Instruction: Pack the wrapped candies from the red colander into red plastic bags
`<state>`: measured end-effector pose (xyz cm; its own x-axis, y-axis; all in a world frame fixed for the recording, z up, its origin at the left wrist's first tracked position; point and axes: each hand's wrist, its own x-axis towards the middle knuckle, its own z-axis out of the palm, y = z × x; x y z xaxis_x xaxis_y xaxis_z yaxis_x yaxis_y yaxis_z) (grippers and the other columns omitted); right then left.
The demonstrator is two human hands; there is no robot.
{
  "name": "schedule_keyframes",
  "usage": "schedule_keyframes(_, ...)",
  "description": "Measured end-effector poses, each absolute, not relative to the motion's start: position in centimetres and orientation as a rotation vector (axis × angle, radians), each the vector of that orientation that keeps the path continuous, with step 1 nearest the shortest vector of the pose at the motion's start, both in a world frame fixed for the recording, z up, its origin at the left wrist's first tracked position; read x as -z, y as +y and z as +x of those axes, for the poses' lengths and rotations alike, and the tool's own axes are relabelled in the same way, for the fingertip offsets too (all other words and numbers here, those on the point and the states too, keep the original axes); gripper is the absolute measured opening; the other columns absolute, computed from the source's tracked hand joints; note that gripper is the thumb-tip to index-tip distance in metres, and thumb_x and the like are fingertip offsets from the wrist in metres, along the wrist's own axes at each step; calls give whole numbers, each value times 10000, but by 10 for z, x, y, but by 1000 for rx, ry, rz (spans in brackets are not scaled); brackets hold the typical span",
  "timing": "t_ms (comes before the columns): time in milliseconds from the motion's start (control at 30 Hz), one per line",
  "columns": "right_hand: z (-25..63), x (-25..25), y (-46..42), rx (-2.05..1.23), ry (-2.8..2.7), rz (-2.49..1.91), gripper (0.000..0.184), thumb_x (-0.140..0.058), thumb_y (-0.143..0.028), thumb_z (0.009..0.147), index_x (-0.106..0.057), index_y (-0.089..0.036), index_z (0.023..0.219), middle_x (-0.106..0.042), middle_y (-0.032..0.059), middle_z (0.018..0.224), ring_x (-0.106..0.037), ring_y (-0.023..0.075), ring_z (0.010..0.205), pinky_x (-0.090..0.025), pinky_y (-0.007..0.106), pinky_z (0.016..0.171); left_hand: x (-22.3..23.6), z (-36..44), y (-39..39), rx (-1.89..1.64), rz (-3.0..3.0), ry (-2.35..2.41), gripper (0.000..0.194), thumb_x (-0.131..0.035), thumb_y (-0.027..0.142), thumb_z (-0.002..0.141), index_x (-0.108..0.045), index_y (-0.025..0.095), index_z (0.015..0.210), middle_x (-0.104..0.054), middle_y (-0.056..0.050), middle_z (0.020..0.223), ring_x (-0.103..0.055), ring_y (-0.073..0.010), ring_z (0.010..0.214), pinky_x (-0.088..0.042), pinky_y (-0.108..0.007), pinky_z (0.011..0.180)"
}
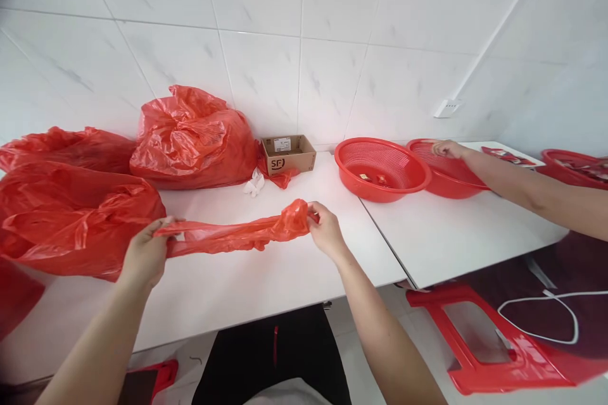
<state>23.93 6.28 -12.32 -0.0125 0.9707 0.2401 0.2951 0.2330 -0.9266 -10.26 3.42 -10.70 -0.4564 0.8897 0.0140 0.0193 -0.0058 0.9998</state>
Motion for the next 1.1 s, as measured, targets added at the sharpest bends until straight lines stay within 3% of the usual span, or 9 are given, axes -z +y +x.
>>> schedule_keyframes(167, 268, 131, 69, -853, -1408, -1297, 246, -546, -315, 775, -625, -170, 957, -676, 74, 977, -626, 181, 856, -500, 306, 752, 115, -85, 7, -966, 1282, 1537, 497, -794, 365, 603, -677, 264, 1075, -663, -71, 1109, -624, -278, 971, -490, -341, 778)
schedule_keyframes(267, 270, 142, 67, -873, -1434, -1305, 232, -560, -316, 778, -645, -176, 943, -684, 65, 973, -629, 182, 881, -491, 322, 801, 103, -68, -6, -826, 1687, 1590, 577, -669, 438, 748, -515, 371, 1300, -469, -40, 1423, -480, -295, 1260, -438, -419, 974)
schedule_keyframes(367, 267, 149, 65, -897, -1482, -1304, 242, -553, -322, 799, -646, -182, 973, -690, 58, 966, -634, 187, 901, -491, 342, 828, 107, -42, -6, -750, 2030, 1673, 510, -618, 432, 788, -523, 386, 1287, -373, -5, 1498, -380, -283, 1345, -346, -448, 1075)
schedule_keyframes(433, 266, 146, 62, -893, -1494, -1324, 267, -562, -326, 807, -637, -188, 1023, -676, 72, 1050, -623, 204, 961, -487, 372, 854, 119, -24, -1, -619, 2085, 1729, 454, -620, 370, 783, -585, 337, 1234, -475, -35, 1426, -422, -298, 1307, -349, -458, 1064)
schedule_keyframes(533, 261, 124, 44, -667, -1488, -1356, 284, -569, -324, 838, -608, -212, 1096, -617, 80, 1187, -568, 227, 1086, -444, 422, 941, 138, -8, 8, -552, 1960, 1860, 386, -530, 295, 823, -626, 260, 1196, -674, -101, 1100, -598, -317, 1042, -457, -450, 877)
schedule_keyframes(633, 240, 94, 13, -271, -1540, -1203, 176, -525, -268, 898, -600, -225, 1050, -634, 62, 1089, -573, 202, 1065, -433, 384, 966, 141, 0, 11, -623, 1823, 1901, 346, -442, 349, 878, -656, 259, 1134, -700, -91, 982, -631, -282, 852, -466, -372, 707)
schedule_keyframes(733, 205, 87, -7, -299, -1863, -982, 147, -484, -210, 925, -605, -228, 1007, -665, 41, 967, -619, 167, 910, -492, 303, 827, 132, 9, 8, -738, 1717, 1811, 303, -471, 424, 875, -698, 282, 1016, -720, -36, 947, -635, -242, 833, -454, -312, 680)
schedule_keyframes(933, 186, 136, 28, -341, -2395, -1457, 221, -430, -238, 968, -639, -166, 963, -682, 96, 983, -607, 222, 981, -460, 362, 873, 125, -3, 13, -1074, 1446, 1629, 367, -534, 532, 813, -693, 210, 890, -699, -24, 776, -600, -163, 630, -456, -255, 581)
schedule_keyframes(1100, 219, 140, 40, -453, -2400, -1691, 295, -370, -292, 976, -613, -217, 1124, -691, 54, 950, -646, 202, 863, -484, 315, 769, 128, -63, 30, -1532, 1155, 1721, 431, -396, 555, 816, -571, 166, 882, -490, 21, 586, -489, -130, 515, -451, -263, 534)
